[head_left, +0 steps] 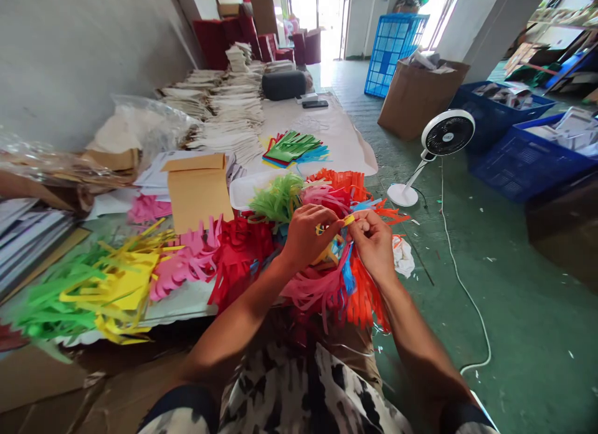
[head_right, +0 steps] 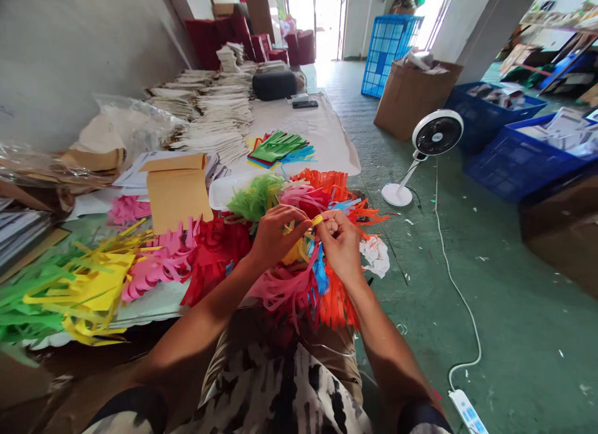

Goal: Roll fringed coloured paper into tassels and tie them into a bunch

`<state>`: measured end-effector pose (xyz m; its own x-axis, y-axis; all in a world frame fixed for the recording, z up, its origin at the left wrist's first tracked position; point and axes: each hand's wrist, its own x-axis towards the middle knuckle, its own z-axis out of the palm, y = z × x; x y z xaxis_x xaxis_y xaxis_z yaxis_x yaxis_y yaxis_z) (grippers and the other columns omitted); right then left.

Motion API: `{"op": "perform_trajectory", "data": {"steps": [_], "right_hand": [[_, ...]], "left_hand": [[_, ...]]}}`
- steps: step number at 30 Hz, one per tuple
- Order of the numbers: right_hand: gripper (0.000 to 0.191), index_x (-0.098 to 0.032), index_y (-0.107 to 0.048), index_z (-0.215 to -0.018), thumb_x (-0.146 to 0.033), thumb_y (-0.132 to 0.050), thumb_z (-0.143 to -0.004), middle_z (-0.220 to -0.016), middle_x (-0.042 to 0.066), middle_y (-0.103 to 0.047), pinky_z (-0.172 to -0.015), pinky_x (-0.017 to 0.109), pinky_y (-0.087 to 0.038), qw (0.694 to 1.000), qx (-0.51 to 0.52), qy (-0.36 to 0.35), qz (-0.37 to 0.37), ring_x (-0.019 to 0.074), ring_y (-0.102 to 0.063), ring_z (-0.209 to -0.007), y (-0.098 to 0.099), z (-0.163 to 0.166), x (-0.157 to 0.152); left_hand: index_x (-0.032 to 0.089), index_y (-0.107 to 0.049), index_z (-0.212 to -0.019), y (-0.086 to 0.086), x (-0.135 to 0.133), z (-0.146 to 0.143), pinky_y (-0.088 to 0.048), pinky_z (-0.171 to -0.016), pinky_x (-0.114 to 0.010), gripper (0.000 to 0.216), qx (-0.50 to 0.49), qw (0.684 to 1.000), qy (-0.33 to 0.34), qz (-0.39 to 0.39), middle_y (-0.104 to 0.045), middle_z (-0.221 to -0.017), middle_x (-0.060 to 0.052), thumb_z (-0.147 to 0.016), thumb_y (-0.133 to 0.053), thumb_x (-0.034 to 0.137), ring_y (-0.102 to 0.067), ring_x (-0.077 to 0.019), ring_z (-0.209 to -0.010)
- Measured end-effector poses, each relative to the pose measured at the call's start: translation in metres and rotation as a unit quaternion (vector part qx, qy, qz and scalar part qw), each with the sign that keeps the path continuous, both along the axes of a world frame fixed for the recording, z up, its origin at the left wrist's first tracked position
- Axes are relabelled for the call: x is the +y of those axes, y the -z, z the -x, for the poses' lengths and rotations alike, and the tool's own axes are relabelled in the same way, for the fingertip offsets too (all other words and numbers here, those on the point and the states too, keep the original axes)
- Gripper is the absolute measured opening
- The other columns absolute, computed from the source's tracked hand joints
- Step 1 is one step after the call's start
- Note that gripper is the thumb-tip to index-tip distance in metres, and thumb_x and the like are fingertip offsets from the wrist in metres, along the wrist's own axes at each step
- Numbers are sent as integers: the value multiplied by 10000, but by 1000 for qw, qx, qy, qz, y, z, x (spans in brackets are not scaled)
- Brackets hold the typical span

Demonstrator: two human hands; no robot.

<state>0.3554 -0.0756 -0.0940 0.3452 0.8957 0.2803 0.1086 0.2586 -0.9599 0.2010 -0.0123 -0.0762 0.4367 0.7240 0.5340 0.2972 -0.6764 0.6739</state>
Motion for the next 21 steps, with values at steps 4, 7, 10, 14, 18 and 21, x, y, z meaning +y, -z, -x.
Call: {"op": "perform_trajectory", "data": {"steps": [4,7,10,14,18,21], "right_hand": [[219,-239,-669,-929,-453,-686,-969,-614,-55,-614,-531,282,-344,1000,-6,-15,11,124,-473,-520,5,-1,-2],[238,-237,-675,-929,-471,-684,-974,-620,-50,-608,-534,285,-339,999,-21,-20,19,127,-474,-529,7,-2,-4],[243,-236,-676,-927,-473,-670,-983,-622,-51,-593,-536,281,-339,999,-43,-15,21,125,-478,-536,7,-3,-6],[256,-232,-674,-940,-481,-658,-994,-613,-61,-559,-534,274,-323,997,-72,-10,23,115,-454,-533,4,-2,-8],[255,-231,-673,-942,-478,-650,-1002,-629,-58,-569,-545,279,-327,996,-89,-6,13,115,-457,-542,0,1,-8],[218,-238,-671,-955,-448,-642,-1007,-623,-61,-570,-548,279,-331,996,-87,-8,3,117,-454,-538,-3,3,-6]], "left_hand": [[241,-778,-953,-6,1,-5,-518,-910,-335,178,-52,997,27,58,-800,-977,-45,-955,-734,413,-713,-208,-932],[242,-798,-957,-9,0,-7,-517,-920,-328,133,-65,995,49,52,-805,-989,-46,-950,-747,365,-721,-205,-951],[229,-784,-891,-11,-1,-7,-505,-863,-305,83,-52,997,38,44,-791,-905,-24,-932,-758,295,-703,-182,-865],[208,-739,-856,-14,-3,-8,-475,-795,-275,93,-31,998,13,58,-755,-853,2,-937,-713,247,-652,-152,-797],[192,-682,-848,-14,-4,-10,-460,-769,-252,105,-58,995,16,83,-699,-814,20,-948,-663,220,-610,-129,-768],[195,-642,-866,-12,-3,-13,-456,-734,-241,110,-99,990,17,99,-681,-810,23,-971,-629,223,-603,-120,-744]]}}
